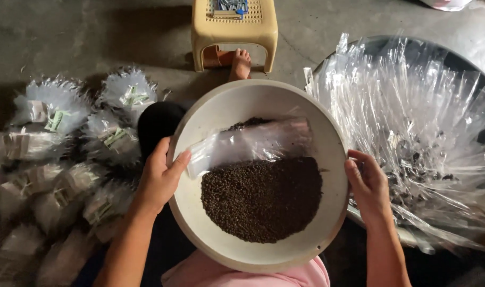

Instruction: A person is manually filling small plastic bags with seeds from a large white bowl and placing the filled bags into a organized pile on the floor.

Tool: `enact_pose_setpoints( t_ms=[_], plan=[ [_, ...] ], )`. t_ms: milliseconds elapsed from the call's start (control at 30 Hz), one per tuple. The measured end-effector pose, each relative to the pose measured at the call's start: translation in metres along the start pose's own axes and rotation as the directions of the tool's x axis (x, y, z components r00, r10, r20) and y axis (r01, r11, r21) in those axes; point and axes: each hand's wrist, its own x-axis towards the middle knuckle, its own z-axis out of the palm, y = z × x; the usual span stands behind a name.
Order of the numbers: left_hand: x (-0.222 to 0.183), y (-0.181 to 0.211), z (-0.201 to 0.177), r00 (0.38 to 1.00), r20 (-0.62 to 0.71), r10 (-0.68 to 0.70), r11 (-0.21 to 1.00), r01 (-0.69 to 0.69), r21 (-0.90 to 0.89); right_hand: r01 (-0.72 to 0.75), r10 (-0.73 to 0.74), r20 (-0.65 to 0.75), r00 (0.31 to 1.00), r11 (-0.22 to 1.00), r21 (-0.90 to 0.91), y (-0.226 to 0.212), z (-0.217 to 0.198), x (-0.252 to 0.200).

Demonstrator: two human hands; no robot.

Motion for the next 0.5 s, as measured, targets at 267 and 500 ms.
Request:
enact_pose_setpoints(
  t_ms=[267,500],
  plan=[
    [-0.002,-0.007,0.004,0.999,-0.039,-0.031,0.999,0.03,-0.013,0.026,-0.026,-0.016,1.0,0.999,-0.028,0.009,0.006,0.002],
    [-0.004,-0.027,0.009,0.996,-0.083,-0.033,0.999,0.036,0.038,0.062,-0.063,-0.057,0.996,0.998,-0.029,0.012,0.017,0.007]
  ],
)
